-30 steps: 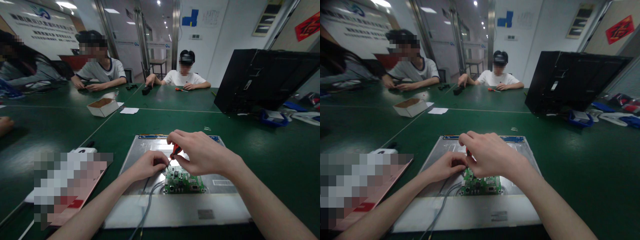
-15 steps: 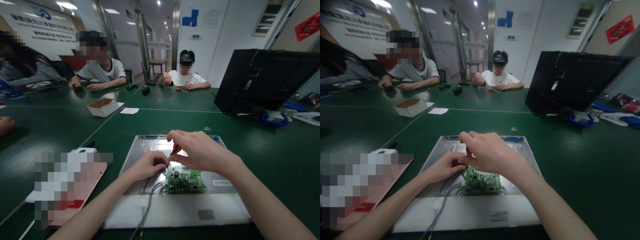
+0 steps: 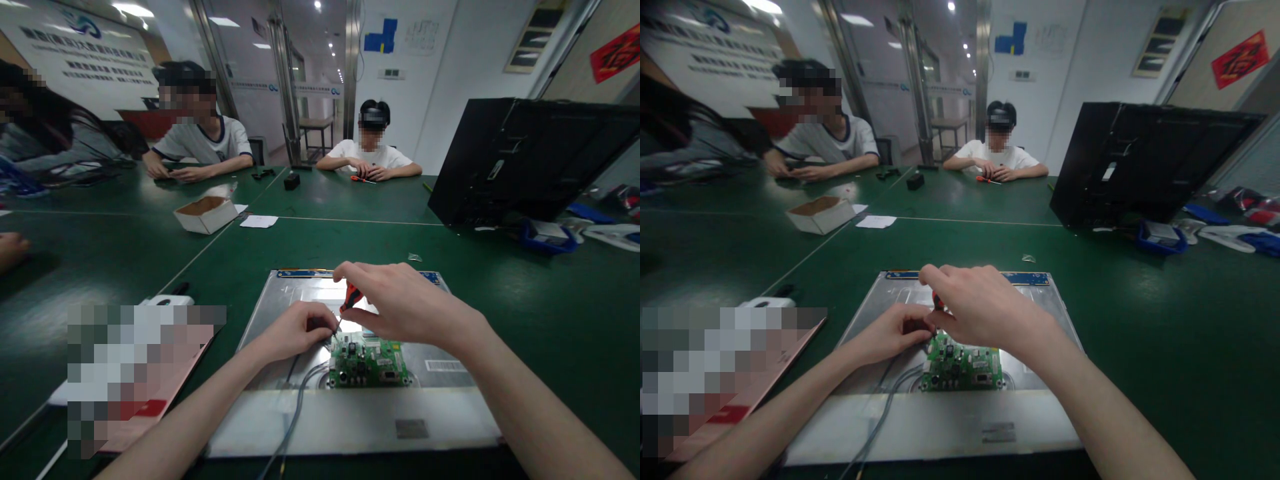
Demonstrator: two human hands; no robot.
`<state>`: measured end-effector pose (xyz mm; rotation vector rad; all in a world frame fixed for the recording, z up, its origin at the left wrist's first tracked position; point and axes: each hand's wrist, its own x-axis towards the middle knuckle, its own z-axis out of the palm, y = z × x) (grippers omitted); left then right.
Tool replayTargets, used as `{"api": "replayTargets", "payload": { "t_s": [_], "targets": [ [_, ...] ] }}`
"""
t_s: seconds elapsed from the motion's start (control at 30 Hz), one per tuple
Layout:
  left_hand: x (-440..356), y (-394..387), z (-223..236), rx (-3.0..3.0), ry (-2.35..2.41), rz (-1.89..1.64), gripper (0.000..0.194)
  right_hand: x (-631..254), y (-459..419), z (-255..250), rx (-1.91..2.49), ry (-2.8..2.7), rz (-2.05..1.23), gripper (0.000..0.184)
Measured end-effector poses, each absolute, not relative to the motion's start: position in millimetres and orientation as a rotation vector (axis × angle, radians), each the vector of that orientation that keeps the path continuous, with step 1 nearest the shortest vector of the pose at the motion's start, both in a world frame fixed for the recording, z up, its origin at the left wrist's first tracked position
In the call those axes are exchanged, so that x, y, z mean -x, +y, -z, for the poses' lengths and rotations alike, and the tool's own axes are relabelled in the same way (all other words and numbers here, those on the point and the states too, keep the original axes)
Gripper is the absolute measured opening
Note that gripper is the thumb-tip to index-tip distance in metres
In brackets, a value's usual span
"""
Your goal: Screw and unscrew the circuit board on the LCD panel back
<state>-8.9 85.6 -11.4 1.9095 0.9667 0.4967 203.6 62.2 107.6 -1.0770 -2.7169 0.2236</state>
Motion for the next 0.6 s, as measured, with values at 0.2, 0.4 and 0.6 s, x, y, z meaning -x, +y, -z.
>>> {"api": "replayTargets", "payload": {
  "t_s": [0.2,0.4,0.6],
  "targets": [
    [8.0,84.8,11.1,-1.879,0.95,-0.522,0.01,-204.2,59.7,-108.6,1.016,-2.728,-0.229,0.021],
    [8.2,84.4,10.1,-1.903,0.937,-0.52,0.015,-201.3,63.0,-105.5,1.083,-2.702,-0.145,0.016],
    [8.0,84.7,10.4,-1.882,0.933,-0.533,0.014,-205.0,60.8,-109.6,1.024,-2.72,-0.23,0.024]
  ]
}}
